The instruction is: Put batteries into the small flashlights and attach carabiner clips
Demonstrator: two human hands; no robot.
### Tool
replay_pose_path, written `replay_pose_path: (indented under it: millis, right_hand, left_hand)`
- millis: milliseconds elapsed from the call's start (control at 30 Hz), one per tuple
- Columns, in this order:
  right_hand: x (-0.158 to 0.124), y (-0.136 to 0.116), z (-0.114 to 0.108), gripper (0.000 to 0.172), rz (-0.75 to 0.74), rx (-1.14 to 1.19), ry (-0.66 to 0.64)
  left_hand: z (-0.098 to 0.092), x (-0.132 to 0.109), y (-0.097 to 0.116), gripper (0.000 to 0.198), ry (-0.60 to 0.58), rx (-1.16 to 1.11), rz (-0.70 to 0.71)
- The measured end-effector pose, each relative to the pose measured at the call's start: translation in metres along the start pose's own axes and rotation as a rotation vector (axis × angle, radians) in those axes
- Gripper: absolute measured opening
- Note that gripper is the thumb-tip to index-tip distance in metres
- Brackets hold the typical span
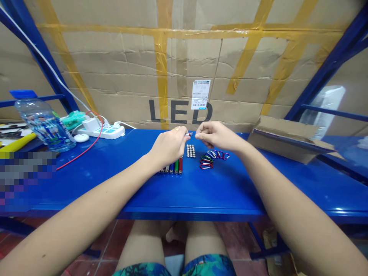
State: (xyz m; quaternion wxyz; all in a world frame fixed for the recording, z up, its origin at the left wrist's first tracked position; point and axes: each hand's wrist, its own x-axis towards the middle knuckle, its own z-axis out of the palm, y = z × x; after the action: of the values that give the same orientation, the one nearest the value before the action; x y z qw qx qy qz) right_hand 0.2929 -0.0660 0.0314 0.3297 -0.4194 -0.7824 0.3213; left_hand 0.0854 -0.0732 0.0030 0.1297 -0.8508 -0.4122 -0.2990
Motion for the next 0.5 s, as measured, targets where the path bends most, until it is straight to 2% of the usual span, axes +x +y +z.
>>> replay_pose_path:
  millis: [33,100,167,233,367,500]
  right_hand:
    - [-0.003,-0.001,-0.007,0.024,0.043,-0.061,-0.108]
    - [-0.007,-0.001,-0.017,0.024,0.173,-0.168,-0.419]
    - [-0.01,0.0,-0.021,0.02,0.27,-0.269,-0.602]
    - [-0.011,0.0,-0.019,0.018,0.287,-0.351,-0.63]
    - [-0.008,0.0,-0.01,0.016,0.23,-0.398,-0.605]
    - [-0.009,-0.004,0.001,0.012,0.255,-0.491,-0.587]
  left_hand:
    - [0.0,0.0,0.0,0.02,0.018,-0.02,-0.011]
    - [-0.001,0.001,-0.001,0.019,0.041,-0.052,-0.029]
    - [-0.002,0.001,-0.001,0.02,0.042,-0.077,-0.039]
    - [-0.002,0.001,0.0,0.02,0.031,-0.102,-0.047]
    - [-0.002,0.0,0.004,0.019,0.015,-0.166,-0.058]
    - [-0.001,-0.001,0.005,0.019,0.014,-0.216,-0.055]
